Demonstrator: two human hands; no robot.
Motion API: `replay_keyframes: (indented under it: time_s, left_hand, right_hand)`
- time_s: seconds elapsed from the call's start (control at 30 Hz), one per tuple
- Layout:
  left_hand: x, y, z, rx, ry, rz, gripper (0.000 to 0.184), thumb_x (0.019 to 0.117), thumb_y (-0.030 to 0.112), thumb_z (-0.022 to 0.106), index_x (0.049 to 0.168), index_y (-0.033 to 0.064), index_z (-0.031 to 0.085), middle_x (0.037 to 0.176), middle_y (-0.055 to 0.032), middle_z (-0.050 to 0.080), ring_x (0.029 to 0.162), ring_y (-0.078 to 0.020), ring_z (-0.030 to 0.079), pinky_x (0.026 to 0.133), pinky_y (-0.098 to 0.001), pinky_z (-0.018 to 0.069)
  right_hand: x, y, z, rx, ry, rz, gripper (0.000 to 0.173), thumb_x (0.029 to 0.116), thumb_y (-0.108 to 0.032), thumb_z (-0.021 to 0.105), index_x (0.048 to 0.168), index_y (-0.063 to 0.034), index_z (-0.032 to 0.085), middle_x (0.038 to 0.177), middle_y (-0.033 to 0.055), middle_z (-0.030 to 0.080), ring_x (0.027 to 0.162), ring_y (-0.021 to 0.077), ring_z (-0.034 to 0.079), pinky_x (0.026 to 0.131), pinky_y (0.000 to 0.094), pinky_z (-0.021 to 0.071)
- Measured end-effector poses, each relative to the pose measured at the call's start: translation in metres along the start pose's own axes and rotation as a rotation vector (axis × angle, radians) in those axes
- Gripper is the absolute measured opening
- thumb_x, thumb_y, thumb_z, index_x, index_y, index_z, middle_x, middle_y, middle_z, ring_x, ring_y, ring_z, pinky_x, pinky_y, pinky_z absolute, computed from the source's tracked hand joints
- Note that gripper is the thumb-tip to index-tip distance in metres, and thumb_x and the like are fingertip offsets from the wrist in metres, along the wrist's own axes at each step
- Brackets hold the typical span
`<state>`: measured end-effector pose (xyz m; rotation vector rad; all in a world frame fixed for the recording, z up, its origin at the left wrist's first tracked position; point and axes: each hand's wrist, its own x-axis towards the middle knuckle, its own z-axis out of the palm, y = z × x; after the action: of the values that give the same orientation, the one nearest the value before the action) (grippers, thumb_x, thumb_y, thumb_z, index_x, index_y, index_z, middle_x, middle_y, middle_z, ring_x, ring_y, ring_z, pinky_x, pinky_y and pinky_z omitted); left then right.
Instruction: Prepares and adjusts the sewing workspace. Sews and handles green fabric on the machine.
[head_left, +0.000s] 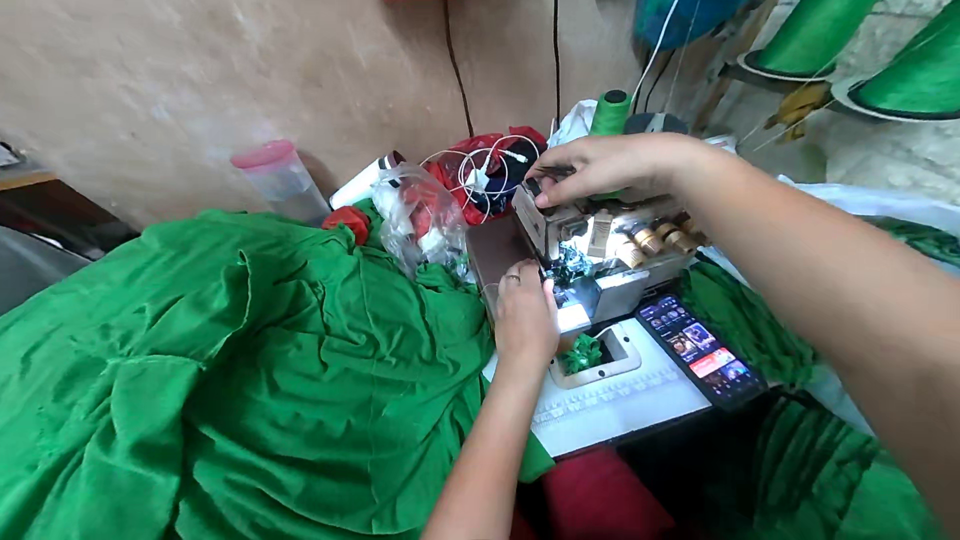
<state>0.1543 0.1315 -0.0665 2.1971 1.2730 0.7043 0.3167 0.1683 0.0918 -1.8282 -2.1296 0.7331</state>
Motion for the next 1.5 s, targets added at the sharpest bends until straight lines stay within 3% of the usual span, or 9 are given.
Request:
replay_keyframes:
  time_s: [0.4, 0.63, 0.77, 0.87, 1.03, 1.1, 1.23, 1.33, 1.5]
  left_hand:
    - [0.001, -0.003, 0.012, 0.162, 0.038, 0.113, 0.036, 0.1055, 0.022, 0.054, 0.13, -0.0034, 0.061, 0.133, -0.0246, 0.06, 0.126, -0.0398, 0.058, 0.103, -0.0531, 0.0484]
    - [-0.001, -0.006, 0.009, 0.108, 0.03, 0.114, 0.04, 0.105, 0.023, 0.056, 0.137, -0.0016, 0.057, 0.141, -0.023, 0.056, 0.132, -0.0402, 0.054, 0.107, -0.0563, 0.0443]
    - [-0.011, -0.034, 0.005, 0.215, 0.022, 0.219, 0.049, 0.1063, 0.036, 0.048, 0.147, 0.0089, 0.056, 0.155, -0.0113, 0.051, 0.148, -0.0317, 0.04, 0.119, -0.0626, 0.025]
    - [-0.023, -0.072, -0.012, 0.149, 0.013, 0.206, 0.062, 0.1059, 0.05, 0.039, 0.154, 0.0119, 0.048, 0.163, -0.0093, 0.04, 0.154, -0.03, 0.03, 0.12, -0.065, 0.0206]
    - [-0.025, -0.119, -0.066, 0.034, 0.096, 0.228, 0.031, 0.1003, 0.016, 0.063, 0.128, 0.0036, 0.07, 0.124, -0.0152, 0.071, 0.121, -0.0339, 0.063, 0.105, -0.0542, 0.0482]
    - [-0.023, -0.115, -0.081, 0.043, 0.177, 0.216, 0.028, 0.0977, 0.008, 0.065, 0.124, 0.0033, 0.07, 0.118, -0.0159, 0.071, 0.109, -0.0324, 0.066, 0.095, -0.0519, 0.0524]
    - [-0.013, -0.086, -0.073, -0.006, 0.037, 0.145, 0.061, 0.0917, 0.003, 0.061, 0.151, 0.0068, 0.047, 0.138, -0.0191, 0.058, 0.083, -0.0249, 0.067, 0.069, -0.0451, 0.0576]
    - [-0.005, -0.076, -0.046, 0.017, -0.191, -0.025, 0.076, 0.0966, 0.003, 0.057, 0.163, 0.0084, 0.021, 0.15, -0.0211, 0.05, 0.122, -0.0357, 0.062, 0.102, -0.0571, 0.0504]
    - [-0.023, -0.091, -0.055, -0.131, -0.128, -0.04, 0.023, 0.1056, 0.017, 0.056, 0.114, -0.0016, 0.066, 0.094, -0.0144, 0.07, 0.081, -0.0217, 0.069, 0.078, -0.0409, 0.0578]
  right_hand:
    - [-0.002, 0.007, 0.009, -0.084, 0.22, -0.238, 0.031, 0.09, -0.016, 0.078, 0.112, 0.0009, 0.063, 0.104, 0.0146, 0.064, 0.084, 0.0205, 0.059, 0.076, 0.0412, 0.0496]
    - [-0.017, 0.006, 0.016, -0.247, 0.296, -0.174, 0.053, 0.0956, -0.033, 0.071, 0.139, -0.0045, 0.06, 0.136, 0.0174, 0.06, 0.126, 0.0315, 0.058, 0.106, 0.0536, 0.0442]
    - [-0.086, 0.006, 0.057, -0.222, 0.499, -0.323, 0.039, 0.0946, -0.035, 0.068, 0.122, -0.0073, 0.067, 0.105, 0.0097, 0.065, 0.085, 0.0201, 0.062, 0.072, 0.0416, 0.0543]
    - [-0.141, 0.044, 0.127, 0.035, 0.318, -0.274, 0.029, 0.098, -0.035, 0.062, 0.103, -0.0087, 0.073, 0.08, 0.0003, 0.064, 0.065, 0.0066, 0.055, 0.058, 0.0255, 0.0484]
    - [-0.159, 0.107, 0.226, 0.163, 0.342, 0.169, 0.051, 0.1009, -0.041, 0.056, 0.133, -0.002, 0.061, 0.102, 0.0192, 0.071, 0.083, 0.033, 0.069, 0.074, 0.0563, 0.0564]
    - [-0.158, 0.108, 0.24, 0.178, 0.446, 0.233, 0.052, 0.1052, -0.044, 0.042, 0.133, -0.003, 0.06, 0.097, 0.0169, 0.07, 0.08, 0.031, 0.069, 0.071, 0.055, 0.0558]
    - [-0.148, 0.081, 0.233, 0.208, 0.447, 0.113, 0.051, 0.1088, -0.038, 0.031, 0.123, -0.0051, 0.067, 0.107, 0.0136, 0.071, 0.088, 0.0239, 0.069, 0.077, 0.0472, 0.0562]
    - [-0.134, 0.057, 0.227, 0.181, 0.449, -0.081, 0.046, 0.1099, -0.036, 0.033, 0.121, -0.009, 0.07, 0.11, 0.0096, 0.071, 0.086, 0.0166, 0.068, 0.074, 0.0371, 0.0574]
    - [-0.102, 0.027, 0.212, 0.103, 0.491, -0.291, 0.044, 0.1111, -0.031, 0.033, 0.125, -0.0065, 0.067, 0.11, 0.0113, 0.072, 0.088, 0.0197, 0.071, 0.073, 0.0375, 0.0584]
